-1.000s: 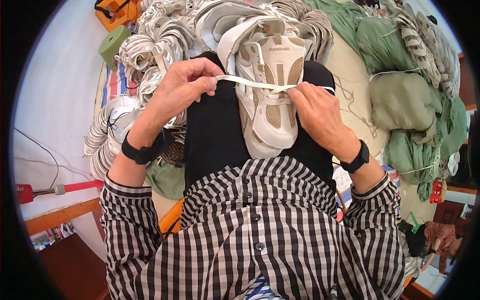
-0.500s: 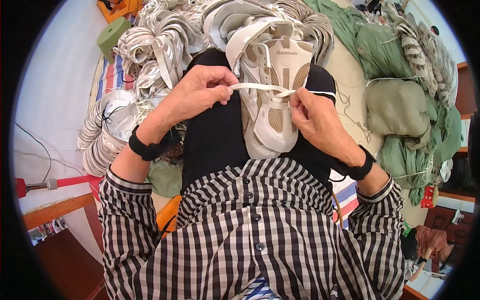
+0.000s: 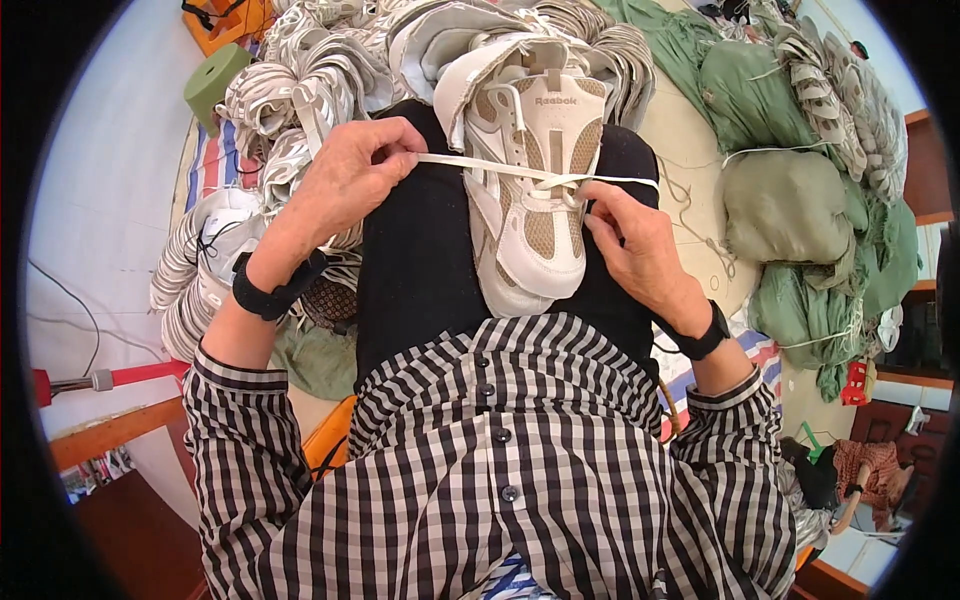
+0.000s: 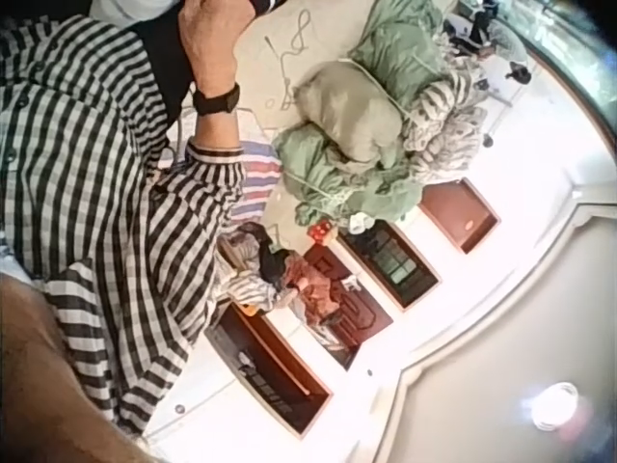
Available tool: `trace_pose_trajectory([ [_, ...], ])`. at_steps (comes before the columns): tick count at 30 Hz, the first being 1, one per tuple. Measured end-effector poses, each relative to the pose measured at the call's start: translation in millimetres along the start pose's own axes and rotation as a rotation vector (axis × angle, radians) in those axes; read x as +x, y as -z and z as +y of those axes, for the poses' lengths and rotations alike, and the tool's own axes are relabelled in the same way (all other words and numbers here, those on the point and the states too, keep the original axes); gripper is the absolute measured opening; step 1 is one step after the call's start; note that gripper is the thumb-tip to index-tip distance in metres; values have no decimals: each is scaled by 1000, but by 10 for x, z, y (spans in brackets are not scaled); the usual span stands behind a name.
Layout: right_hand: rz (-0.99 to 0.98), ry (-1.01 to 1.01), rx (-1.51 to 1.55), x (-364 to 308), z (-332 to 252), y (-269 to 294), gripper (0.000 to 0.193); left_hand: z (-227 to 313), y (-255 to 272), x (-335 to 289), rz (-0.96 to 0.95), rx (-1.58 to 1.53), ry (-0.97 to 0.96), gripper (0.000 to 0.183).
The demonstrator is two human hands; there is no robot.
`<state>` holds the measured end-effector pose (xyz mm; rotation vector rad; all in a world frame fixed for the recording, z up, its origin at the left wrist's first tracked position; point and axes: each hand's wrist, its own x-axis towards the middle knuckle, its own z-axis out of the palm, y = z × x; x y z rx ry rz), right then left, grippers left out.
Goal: Lacing a cream-colored Reebok sneaker while sitting among many shoe components.
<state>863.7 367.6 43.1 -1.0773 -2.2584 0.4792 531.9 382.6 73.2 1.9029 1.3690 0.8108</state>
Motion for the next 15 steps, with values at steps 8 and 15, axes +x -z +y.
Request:
trace_pose_trajectory([
  [8, 105, 309, -322, 190, 17, -82, 21, 129, -10, -124, -63, -6, 3, 17],
  [15, 104, 319, -281, 22, -149, -93, 18, 184, -185, -276, -35, 170, -202, 32],
])
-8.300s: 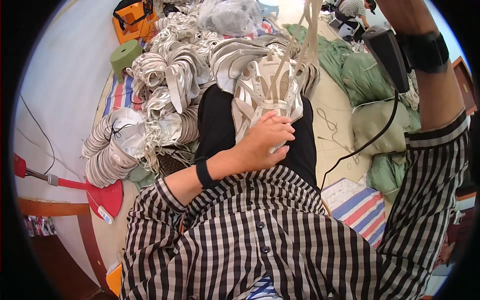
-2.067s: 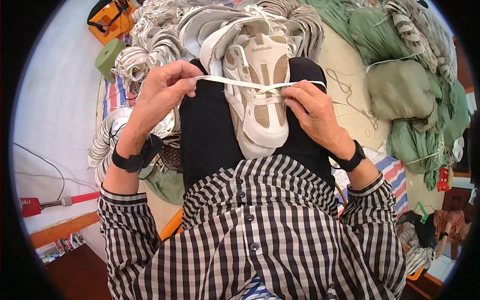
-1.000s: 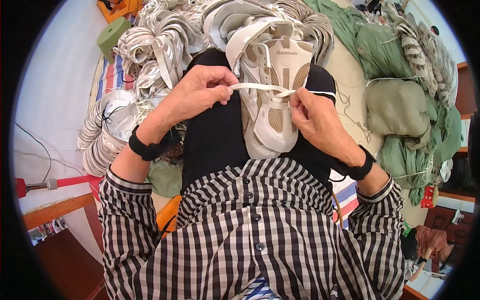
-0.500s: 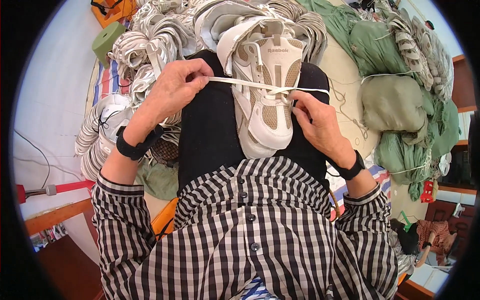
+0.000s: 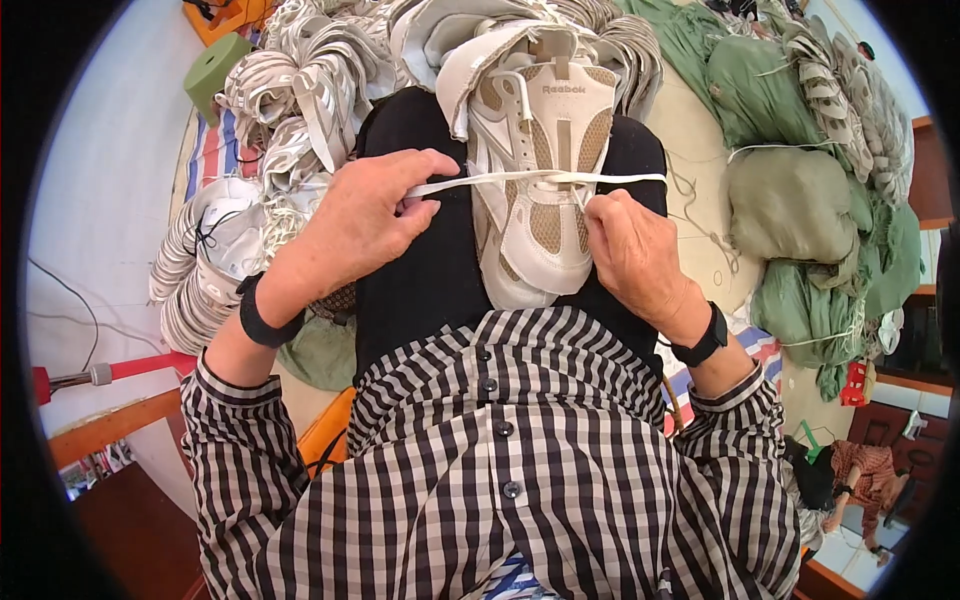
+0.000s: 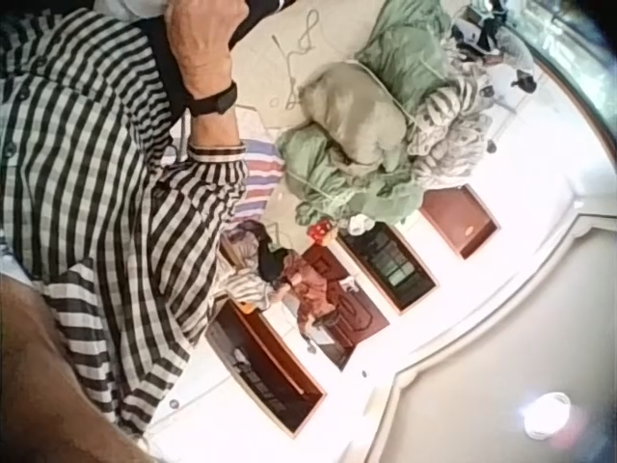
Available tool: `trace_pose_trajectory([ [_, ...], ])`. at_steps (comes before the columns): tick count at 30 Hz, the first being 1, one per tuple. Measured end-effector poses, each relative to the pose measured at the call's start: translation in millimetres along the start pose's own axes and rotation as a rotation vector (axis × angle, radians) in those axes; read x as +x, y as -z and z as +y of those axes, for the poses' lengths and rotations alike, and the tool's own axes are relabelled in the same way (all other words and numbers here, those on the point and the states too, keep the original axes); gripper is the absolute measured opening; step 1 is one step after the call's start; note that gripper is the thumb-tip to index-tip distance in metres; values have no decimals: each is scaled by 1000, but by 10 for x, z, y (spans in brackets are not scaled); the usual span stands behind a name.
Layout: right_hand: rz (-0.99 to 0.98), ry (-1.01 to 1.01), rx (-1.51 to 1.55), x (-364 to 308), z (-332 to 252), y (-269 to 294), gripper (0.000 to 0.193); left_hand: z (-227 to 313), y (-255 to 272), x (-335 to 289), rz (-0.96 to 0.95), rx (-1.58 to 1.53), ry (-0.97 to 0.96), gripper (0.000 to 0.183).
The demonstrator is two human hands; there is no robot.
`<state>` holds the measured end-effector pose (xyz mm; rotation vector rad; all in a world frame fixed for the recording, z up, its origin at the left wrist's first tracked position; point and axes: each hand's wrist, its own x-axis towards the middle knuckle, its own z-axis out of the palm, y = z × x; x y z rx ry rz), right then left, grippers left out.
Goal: Lacing a cream-colored Reebok sneaker while sitting among many shoe components.
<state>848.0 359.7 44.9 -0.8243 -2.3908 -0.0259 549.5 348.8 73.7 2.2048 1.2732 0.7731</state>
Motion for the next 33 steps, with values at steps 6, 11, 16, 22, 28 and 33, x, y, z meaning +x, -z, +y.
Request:
trace_pose_trajectory([
  [6, 10, -283, 112, 12, 91, 36, 28, -70, -104, 37, 119, 160, -125, 36],
  [11, -15, -109, -65, 49, 119, 22, 20, -80, -115, 37, 165, 379, -247, 39],
  [16, -6, -54, -213, 120, 120, -18, 12, -69, -97, 22, 181, 464, -342, 37],
  [22, -79, -205, -187, 93, 39, 2, 13, 18, -43, 34, 20, 131, -244, 18],
  [28, -46, -241, -91, 64, -18, -51, 13, 151, 246, -134, -454, -901, 256, 23],
  [33, -71, -198, -63, 75, 21, -57, 12, 209, 36, -239, -340, -1480, 250, 28],
])
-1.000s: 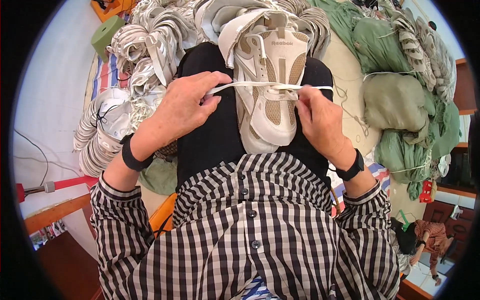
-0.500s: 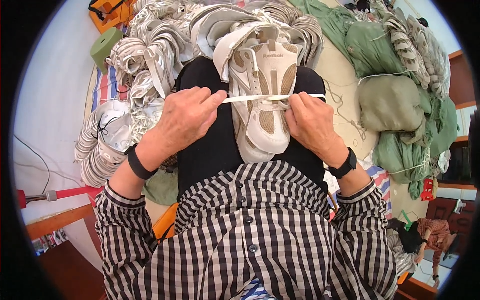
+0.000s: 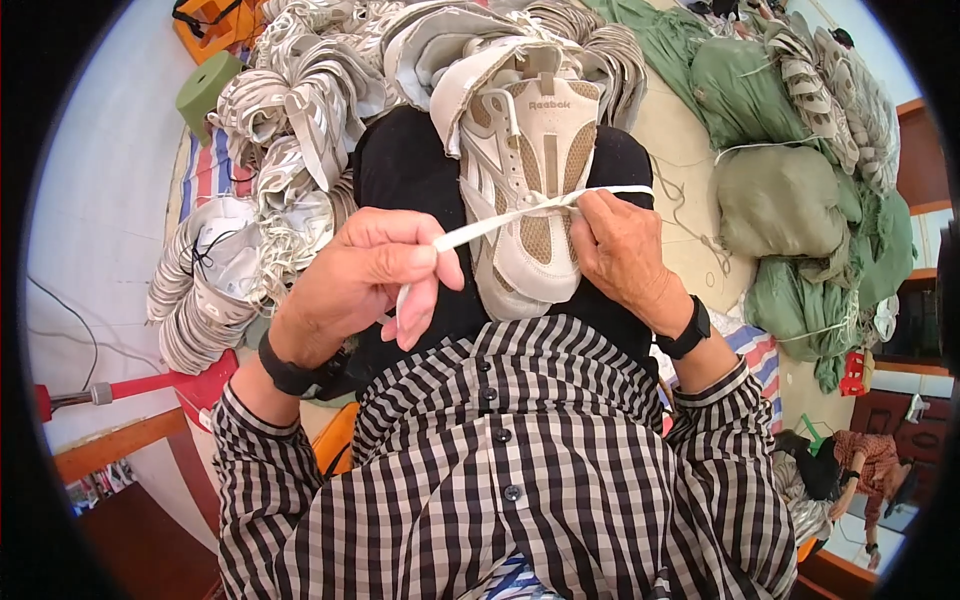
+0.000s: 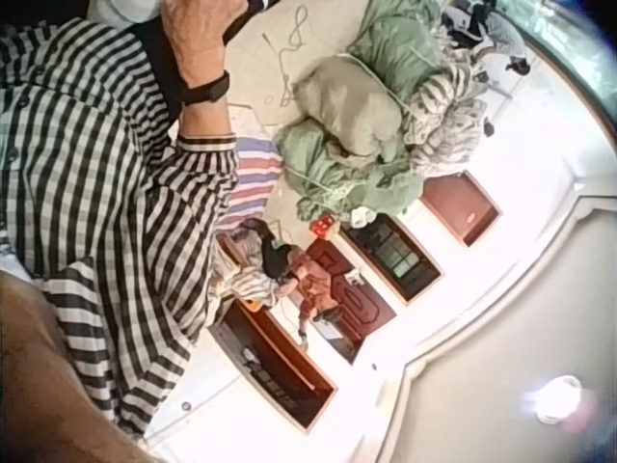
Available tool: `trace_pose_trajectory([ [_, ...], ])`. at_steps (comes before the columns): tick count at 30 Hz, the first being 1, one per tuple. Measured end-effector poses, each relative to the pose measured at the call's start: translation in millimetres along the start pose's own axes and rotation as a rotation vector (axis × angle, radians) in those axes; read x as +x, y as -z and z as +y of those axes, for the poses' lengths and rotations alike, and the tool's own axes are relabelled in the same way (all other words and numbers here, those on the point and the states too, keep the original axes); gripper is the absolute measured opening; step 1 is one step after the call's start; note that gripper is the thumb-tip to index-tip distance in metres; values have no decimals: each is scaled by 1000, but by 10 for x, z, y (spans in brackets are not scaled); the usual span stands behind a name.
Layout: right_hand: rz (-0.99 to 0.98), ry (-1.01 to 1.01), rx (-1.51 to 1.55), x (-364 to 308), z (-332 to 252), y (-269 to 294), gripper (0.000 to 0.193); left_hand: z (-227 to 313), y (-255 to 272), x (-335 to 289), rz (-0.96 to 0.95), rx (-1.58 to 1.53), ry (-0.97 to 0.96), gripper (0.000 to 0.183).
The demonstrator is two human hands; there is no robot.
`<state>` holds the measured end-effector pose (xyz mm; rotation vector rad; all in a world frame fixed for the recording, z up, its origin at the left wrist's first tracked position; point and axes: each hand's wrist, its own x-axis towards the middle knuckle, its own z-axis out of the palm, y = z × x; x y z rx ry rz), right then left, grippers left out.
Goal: Lacing a cream-colored Reebok sneaker while sitting among many shoe components.
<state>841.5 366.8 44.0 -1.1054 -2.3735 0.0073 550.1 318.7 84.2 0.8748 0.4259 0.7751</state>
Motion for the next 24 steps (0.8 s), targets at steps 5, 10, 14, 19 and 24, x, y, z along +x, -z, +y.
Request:
trace_pose_trajectory([
  [5, -14, 7, 90, 13, 51, -23, 10, 27, 53, -64, 39, -126, -223, 27],
  [10, 6, 3, 203, -6, 93, 0, 5, 265, 248, -197, 261, -118, -419, 22],
  [14, 113, -83, 261, 6, 111, 63, 10, 432, 586, -131, 401, 358, -327, 23],
  [19, 94, -138, 252, 29, 101, 87, 24, 363, 779, -72, 584, 1475, -333, 13],
  [24, -58, -222, 309, 18, 92, 125, 31, 351, 751, -63, 554, 1622, -327, 12],
])
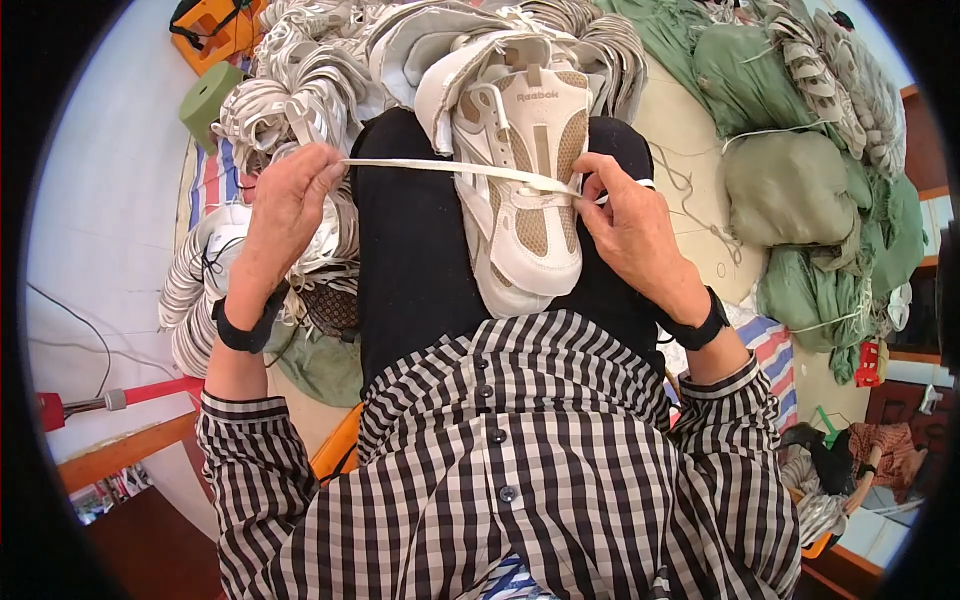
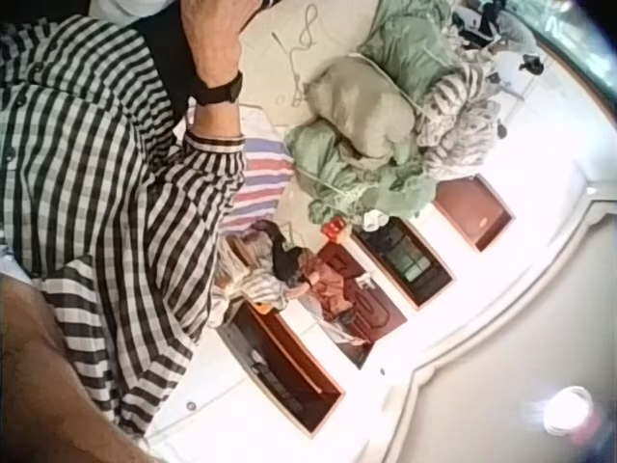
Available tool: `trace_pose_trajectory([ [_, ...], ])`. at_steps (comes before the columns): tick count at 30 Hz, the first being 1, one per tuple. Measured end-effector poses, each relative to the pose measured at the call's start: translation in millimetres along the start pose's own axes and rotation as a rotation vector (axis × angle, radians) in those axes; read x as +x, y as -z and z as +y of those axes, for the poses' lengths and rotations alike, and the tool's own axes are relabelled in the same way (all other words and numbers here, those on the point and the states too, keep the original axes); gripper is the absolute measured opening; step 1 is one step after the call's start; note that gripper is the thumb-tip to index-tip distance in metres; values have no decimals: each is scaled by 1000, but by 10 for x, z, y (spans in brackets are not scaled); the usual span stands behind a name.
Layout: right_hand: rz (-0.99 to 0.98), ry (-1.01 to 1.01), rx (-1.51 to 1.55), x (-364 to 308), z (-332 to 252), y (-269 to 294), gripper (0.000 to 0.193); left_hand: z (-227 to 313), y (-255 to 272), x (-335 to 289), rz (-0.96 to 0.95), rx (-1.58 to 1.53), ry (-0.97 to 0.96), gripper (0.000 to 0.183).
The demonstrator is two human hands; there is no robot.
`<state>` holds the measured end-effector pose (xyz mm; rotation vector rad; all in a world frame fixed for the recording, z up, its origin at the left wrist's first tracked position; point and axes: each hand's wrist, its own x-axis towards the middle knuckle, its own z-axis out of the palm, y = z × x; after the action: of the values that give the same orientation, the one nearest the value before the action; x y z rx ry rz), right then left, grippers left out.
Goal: Lacing a cream-colored Reebok sneaker while sitting among many shoe components.
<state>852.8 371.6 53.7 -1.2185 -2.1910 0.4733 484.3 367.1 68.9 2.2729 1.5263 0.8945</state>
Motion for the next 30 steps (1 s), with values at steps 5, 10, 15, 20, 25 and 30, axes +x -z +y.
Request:
trace_pose_trajectory([
  [5, -31, 228, -294, -233, -177, 90, 26, 9, -50, -61, 5, 62, -7, 12],
  [10, -110, 299, -448, -495, -301, 117, 23, -52, -17, -166, -125, -36, 152, 12],
  [15, -48, 270, -536, -440, -169, 206, 19, -147, 67, -165, -235, -29, 188, 11],
  [20, 106, 283, -675, -222, 42, 447, 25, -148, 136, -91, -213, -33, 187, 10],
  [25, 231, 333, -758, 45, 255, 630, 28, -50, 340, 10, -200, -356, 336, 14],
  [30, 302, 282, -740, 159, 480, 642, 30, -167, 534, -4, -144, -131, 293, 17],
])
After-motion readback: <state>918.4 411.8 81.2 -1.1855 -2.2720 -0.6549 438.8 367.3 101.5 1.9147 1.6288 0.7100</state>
